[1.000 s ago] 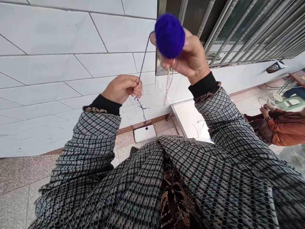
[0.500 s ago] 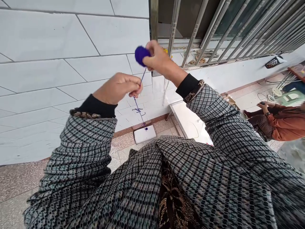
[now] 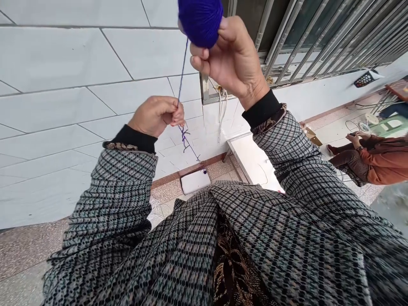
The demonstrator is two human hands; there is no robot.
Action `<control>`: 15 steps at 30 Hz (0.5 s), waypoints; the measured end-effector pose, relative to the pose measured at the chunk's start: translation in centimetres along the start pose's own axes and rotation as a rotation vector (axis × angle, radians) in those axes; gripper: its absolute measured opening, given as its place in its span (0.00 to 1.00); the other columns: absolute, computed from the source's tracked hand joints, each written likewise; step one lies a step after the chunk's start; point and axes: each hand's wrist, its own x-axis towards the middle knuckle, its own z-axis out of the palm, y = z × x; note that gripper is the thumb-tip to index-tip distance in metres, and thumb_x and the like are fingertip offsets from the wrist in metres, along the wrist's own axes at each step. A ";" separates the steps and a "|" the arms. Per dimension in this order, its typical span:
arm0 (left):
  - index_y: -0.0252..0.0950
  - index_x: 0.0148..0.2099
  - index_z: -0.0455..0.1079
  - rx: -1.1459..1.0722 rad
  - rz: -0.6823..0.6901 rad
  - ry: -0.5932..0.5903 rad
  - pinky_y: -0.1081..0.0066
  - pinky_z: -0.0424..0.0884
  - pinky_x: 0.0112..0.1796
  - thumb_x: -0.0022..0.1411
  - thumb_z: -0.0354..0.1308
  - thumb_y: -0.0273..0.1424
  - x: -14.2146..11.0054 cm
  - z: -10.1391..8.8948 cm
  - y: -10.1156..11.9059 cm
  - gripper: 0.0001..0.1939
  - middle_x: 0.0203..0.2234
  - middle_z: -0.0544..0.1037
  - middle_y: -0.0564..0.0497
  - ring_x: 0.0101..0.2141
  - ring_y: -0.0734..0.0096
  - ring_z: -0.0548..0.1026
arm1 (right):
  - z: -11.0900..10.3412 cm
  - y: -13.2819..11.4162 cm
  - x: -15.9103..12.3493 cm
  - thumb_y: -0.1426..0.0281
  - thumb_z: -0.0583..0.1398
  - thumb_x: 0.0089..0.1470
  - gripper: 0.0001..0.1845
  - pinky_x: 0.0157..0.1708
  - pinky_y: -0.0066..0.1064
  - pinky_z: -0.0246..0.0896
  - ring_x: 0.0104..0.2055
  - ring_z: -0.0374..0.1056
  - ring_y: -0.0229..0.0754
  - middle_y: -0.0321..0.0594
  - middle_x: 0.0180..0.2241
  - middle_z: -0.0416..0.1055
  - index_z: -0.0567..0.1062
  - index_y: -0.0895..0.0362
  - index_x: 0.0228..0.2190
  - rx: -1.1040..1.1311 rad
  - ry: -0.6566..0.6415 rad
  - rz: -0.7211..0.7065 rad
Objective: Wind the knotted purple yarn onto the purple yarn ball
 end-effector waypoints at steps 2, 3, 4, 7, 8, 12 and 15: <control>0.35 0.21 0.67 -0.060 -0.047 -0.041 0.62 0.70 0.28 0.50 0.61 0.27 0.0 0.2 -1.3 0.08 0.16 0.64 0.51 0.18 0.75 0.63 | 0.0 -0.9 0.3 0.67 0.49 0.71 0.09 0.46 0.20 0.75 0.34 0.70 0.32 0.33 0.36 0.67 0.66 0.51 0.38 0.029 0.014 0.005; 0.34 0.21 0.68 -0.092 -0.073 -0.049 0.62 0.70 0.29 0.49 0.62 0.28 -0.1 0.2 -2.1 0.08 0.16 0.64 0.51 0.18 0.74 0.63 | -0.2 -1.3 0.5 0.69 0.46 0.73 0.12 0.46 0.20 0.75 0.33 0.69 0.31 0.33 0.34 0.67 0.65 0.52 0.37 0.074 -0.001 -0.011; 0.34 0.22 0.70 -0.122 -0.103 -0.048 0.62 0.71 0.29 0.49 0.63 0.29 -0.3 0.2 -3.2 0.07 0.16 0.65 0.51 0.18 0.74 0.63 | -0.5 -1.9 0.8 0.70 0.43 0.76 0.16 0.45 0.21 0.76 0.32 0.69 0.30 0.32 0.32 0.67 0.64 0.54 0.36 0.143 -0.015 -0.046; 0.33 0.28 0.74 -0.228 -0.214 0.000 0.63 0.75 0.32 0.51 0.70 0.34 -1.7 -0.3 -7.4 0.11 0.16 0.65 0.53 0.19 0.74 0.64 | -1.8 -3.4 1.9 0.72 0.31 0.79 0.28 0.43 0.22 0.76 0.29 0.69 0.28 0.32 0.27 0.67 0.62 0.56 0.33 0.244 -0.005 -0.069; 0.33 0.31 0.75 -0.278 -0.246 0.029 0.63 0.76 0.33 0.51 0.73 0.36 -2.5 -0.5 -9.0 0.13 0.17 0.65 0.54 0.20 0.74 0.65 | -2.3 -3.9 2.3 0.71 0.29 0.78 0.29 0.42 0.22 0.75 0.28 0.70 0.27 0.31 0.25 0.67 0.61 0.56 0.32 0.248 0.040 -0.086; 0.37 0.36 0.71 -0.456 -0.323 0.215 0.65 0.79 0.41 0.55 0.76 0.38 -6.2 -1.2 -15.2 0.17 0.18 0.61 0.60 0.22 0.76 0.64 | -4.4 -5.2 3.2 0.69 0.29 0.79 0.32 0.42 0.24 0.75 0.27 0.71 0.28 0.30 0.23 0.70 0.62 0.56 0.29 0.209 0.218 -0.113; 0.36 0.31 0.65 -0.365 -0.445 0.360 0.70 0.75 0.37 0.61 0.72 0.35 -8.7 -1.2 -18.6 0.18 0.17 0.59 0.60 0.22 0.78 0.61 | -5.6 -6.0 3.5 0.65 0.24 0.78 0.38 0.43 0.26 0.73 0.27 0.70 0.27 0.29 0.20 0.69 0.62 0.56 0.26 0.236 0.310 -0.147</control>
